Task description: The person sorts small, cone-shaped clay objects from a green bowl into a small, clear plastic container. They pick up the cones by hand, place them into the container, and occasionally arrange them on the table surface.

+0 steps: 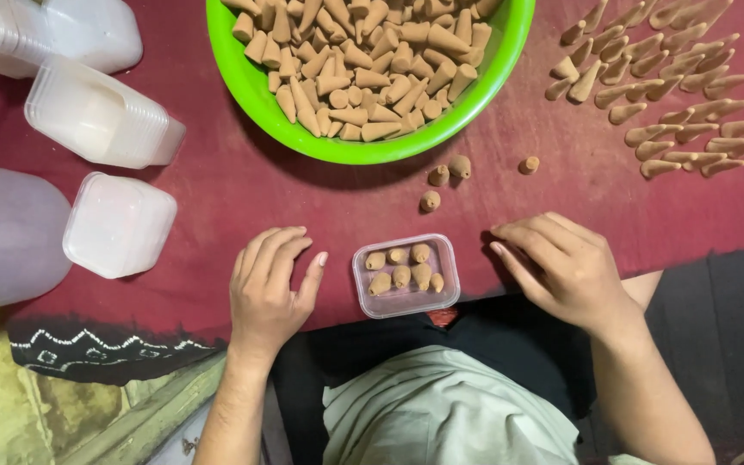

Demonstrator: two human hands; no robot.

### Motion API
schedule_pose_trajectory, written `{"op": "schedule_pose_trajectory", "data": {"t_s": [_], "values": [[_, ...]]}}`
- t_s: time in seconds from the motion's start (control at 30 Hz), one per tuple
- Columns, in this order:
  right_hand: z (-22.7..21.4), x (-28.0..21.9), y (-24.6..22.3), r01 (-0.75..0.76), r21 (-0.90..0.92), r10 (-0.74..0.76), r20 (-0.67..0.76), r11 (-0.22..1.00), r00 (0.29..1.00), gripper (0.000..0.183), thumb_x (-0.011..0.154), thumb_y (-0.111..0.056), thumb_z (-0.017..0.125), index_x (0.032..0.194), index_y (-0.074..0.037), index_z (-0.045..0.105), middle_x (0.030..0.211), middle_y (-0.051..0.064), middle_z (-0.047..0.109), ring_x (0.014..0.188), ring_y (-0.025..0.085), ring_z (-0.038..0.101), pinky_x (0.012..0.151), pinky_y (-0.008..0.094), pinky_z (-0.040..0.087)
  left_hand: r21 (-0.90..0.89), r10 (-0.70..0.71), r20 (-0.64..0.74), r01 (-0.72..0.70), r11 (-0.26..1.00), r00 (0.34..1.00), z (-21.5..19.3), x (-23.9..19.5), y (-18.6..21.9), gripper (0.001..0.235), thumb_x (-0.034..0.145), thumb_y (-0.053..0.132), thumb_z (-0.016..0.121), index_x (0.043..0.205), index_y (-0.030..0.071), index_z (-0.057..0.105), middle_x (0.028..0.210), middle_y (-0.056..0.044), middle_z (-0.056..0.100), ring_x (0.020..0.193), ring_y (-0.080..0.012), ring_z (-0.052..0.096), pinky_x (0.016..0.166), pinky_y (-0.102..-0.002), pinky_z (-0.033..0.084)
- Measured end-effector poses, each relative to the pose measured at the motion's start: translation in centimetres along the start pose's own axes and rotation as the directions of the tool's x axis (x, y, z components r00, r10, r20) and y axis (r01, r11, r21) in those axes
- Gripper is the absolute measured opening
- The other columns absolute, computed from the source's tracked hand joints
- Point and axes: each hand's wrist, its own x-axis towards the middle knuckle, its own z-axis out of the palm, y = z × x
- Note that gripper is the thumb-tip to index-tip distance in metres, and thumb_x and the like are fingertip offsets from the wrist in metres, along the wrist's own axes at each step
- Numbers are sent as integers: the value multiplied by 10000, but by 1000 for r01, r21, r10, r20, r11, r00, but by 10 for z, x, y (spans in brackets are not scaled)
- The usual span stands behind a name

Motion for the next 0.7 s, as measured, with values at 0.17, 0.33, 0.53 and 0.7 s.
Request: {"op": "schedule_pose_trajectory", "data": {"t_s": [0.17,0.33,0.53,0.7], "values": [[3,-10,12,38,-134,-43,-35,990,998,184,923,-32,775,1101,-8,735,850,111,701,701,320,685,653,402,569,24,9,2,-9,1000,1000,2,-2,-1,164,932,218,788,980,73,731,1043,-71,708,1002,-306,687,842,-408,550],[3,3,12,106,-386,-86,68,917,994,52,952,-82,769,995,-66,745,727,39,619,626,242,654,614,351,551,-3,-21,1,21,1000,1000,-2,4,3,166,925,240,797,969,93,734,1039,-55,703,1000,-298,687,841,-405,548],[4,-6,19,119,-417,-71,130,901,989,293,1024,-353,790,1032,-71,713,815,29,619,645,195,596,564,317,467,-452,-24,120,76,889,992,-33,34,50,299,960,286,678,1009,-7,706,1161,-175,672,1085,-335,646,982,-447,543],[4,-15,26,66,-382,-22,118,922,993,445,1012,-447,735,1206,-50,675,842,55,674,704,214,649,663,343,524,-210,202,191,-161,964,961,-35,55,80,212,1013,282,649,990,77,695,1220,-152,684,1138,-358,658,890,-454,518]]}}
